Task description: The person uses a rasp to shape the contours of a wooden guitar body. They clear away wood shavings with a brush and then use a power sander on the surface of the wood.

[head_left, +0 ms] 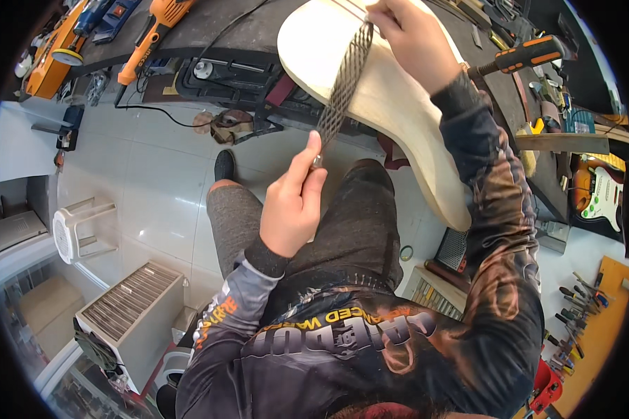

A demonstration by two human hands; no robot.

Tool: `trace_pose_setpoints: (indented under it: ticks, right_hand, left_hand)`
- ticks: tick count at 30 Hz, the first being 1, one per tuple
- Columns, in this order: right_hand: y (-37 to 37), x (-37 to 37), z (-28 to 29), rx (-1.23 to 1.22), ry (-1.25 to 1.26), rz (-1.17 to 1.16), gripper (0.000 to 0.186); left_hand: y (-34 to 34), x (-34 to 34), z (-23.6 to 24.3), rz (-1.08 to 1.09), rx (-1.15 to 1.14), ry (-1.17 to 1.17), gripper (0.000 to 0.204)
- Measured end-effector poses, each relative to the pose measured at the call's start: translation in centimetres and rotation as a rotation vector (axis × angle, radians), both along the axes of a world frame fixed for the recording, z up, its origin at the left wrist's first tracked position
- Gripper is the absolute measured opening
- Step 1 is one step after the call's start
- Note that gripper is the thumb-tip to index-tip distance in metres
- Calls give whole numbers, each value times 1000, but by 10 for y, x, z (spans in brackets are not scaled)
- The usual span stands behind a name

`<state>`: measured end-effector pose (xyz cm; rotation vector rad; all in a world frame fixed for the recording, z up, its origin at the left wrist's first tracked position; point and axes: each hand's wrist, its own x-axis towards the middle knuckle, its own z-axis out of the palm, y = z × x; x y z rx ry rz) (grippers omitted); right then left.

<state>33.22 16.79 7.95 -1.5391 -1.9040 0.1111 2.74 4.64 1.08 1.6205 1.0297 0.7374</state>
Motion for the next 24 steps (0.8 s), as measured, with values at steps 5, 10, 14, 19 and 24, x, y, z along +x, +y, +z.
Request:
trace_pose_setpoints:
  ticks: [5, 10, 14, 19, 24]
  right_hand:
    - [-83, -3, -3, -230, 47, -113, 18]
    - [-44, -9, 3, -118, 105, -47, 18]
    - [7, -19, -5, 16, -15, -2, 20]
    - [-90, 1, -4, -174, 92, -140, 18]
    - [3, -16, 0, 21, 16, 23, 21]
  left_hand:
    - [-50, -22, -31, -80, 189, -41, 57]
    - [-24, -18, -13, -18, 102, -26, 53]
    - [-8, -13, -13, 59, 8, -16, 53]
    - [-50, -17, -30, -103, 163, -47, 56]
    - [3, -14, -7, 30, -5, -19, 51]
